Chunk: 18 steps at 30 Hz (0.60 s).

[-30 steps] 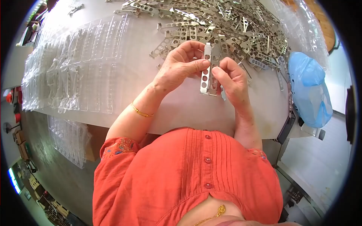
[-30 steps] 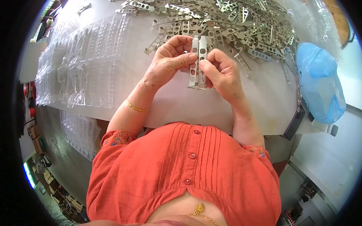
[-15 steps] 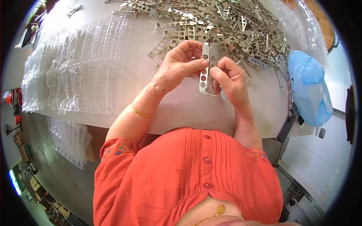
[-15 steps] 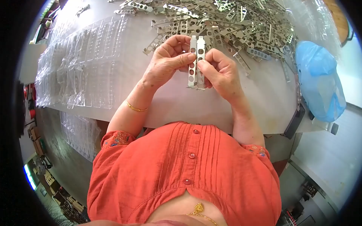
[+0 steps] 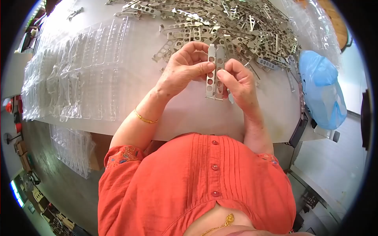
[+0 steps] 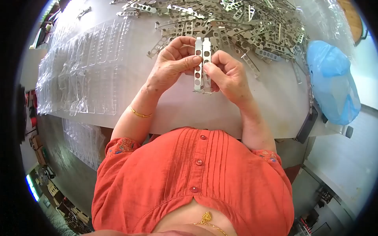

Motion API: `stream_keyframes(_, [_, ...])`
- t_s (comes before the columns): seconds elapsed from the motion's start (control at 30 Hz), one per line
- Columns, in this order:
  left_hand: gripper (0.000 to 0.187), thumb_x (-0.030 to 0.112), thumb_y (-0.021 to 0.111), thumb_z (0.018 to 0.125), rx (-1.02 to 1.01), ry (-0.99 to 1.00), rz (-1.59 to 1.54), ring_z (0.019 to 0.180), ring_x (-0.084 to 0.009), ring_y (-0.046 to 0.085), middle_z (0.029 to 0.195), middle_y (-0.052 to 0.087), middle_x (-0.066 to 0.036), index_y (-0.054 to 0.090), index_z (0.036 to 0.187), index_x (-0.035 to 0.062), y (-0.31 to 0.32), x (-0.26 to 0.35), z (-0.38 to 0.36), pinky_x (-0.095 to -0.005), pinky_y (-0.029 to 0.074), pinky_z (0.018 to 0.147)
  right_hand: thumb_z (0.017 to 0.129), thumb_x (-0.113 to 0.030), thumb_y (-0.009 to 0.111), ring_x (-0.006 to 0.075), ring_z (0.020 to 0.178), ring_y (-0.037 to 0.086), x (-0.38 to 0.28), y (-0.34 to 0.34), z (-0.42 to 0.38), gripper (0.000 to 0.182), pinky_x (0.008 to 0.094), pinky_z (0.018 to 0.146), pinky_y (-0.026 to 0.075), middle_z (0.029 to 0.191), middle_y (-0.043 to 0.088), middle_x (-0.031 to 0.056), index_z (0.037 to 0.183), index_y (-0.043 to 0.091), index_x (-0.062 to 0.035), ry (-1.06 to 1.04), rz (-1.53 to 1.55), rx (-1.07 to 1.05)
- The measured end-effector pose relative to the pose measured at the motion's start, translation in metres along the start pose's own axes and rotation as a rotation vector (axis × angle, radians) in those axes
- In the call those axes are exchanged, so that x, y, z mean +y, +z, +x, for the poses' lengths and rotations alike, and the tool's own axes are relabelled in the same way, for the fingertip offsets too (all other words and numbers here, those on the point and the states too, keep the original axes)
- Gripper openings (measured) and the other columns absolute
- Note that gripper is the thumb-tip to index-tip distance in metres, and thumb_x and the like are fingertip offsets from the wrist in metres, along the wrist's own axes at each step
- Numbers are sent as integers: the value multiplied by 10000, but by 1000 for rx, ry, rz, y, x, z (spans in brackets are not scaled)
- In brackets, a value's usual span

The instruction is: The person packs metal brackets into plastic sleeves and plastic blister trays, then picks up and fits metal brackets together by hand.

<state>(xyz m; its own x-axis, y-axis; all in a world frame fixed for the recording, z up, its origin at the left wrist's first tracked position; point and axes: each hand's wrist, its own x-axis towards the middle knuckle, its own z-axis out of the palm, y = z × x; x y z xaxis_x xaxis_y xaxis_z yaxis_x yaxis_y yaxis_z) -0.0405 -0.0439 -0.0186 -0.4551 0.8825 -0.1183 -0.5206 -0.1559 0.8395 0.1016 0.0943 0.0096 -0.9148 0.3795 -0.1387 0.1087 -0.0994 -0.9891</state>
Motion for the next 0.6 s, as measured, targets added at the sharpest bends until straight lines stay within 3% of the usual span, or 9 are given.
stream_keyframes(0.6, [387, 42, 721, 901, 17, 6, -14, 825, -103, 669, 961, 671, -41, 534, 1239, 59, 3, 1, 0, -252, 585, 679, 954, -107, 605, 20, 521, 505, 2, -2, 0, 152, 204, 454, 408, 671, 584, -21, 817, 547, -74, 11, 10, -16])
